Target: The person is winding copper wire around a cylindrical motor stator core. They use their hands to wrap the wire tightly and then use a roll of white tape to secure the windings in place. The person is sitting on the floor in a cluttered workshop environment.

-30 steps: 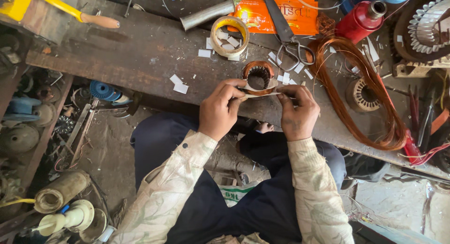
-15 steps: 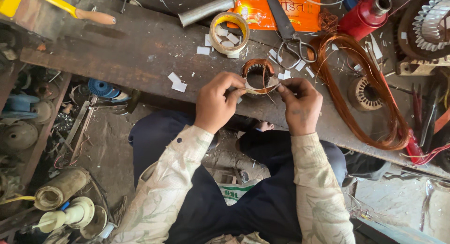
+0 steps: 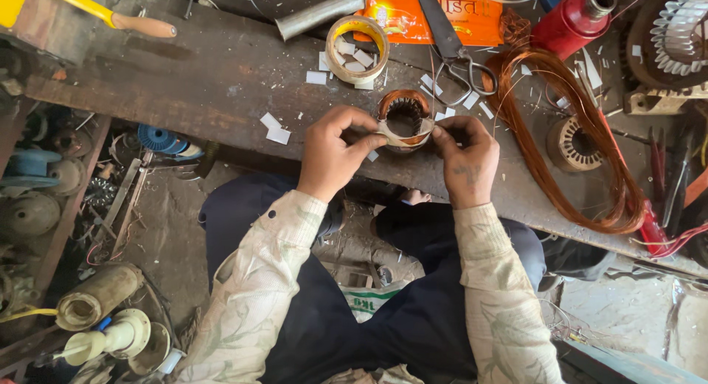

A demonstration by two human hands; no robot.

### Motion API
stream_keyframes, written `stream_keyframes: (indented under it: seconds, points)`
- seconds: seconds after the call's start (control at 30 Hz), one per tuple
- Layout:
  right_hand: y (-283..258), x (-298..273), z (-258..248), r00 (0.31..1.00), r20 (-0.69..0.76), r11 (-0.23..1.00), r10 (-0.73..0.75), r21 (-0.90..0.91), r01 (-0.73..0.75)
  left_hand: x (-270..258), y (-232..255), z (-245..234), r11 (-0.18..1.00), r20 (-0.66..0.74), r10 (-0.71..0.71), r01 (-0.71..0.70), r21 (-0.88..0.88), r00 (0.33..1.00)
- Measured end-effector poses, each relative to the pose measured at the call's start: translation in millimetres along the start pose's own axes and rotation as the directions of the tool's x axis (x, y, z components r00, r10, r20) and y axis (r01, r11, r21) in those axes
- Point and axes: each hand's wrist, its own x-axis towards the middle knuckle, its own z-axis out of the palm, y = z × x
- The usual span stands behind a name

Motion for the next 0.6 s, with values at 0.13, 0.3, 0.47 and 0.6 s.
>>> stream_keyframes:
  seconds: [0.13, 0.3, 0.47, 0.6]
  points:
    - [-14, -8, 1, 0.975, -0.122, 0.972, -0.188, -0.169, 0.166, 0, 0, -2, 0.999, -0.053, -0.011, 0.013, 0.047, 0.999]
    - [-37, -38, -5, 0.927, -0.171, 0.917, -0.333, -0.287, 0.277, -18, 15, -2, 0.941, -0.17, 0.293, -0.253, 0.224, 0.941]
    - [-44, -48, -1, 0.762, 0.028, 0.671, -0.647, -0.453, 0.587, -24, 15, 1, 0.655, 0.12, 0.558, -0.525, 0.543, 0.821]
    - [-43, -39, 3, 0.647, 0.152, 0.494, -0.748, -0.523, 0.694, -18, 13, 2, 0.495, 0.242, 0.645, -0.638, 0.59, 0.725]
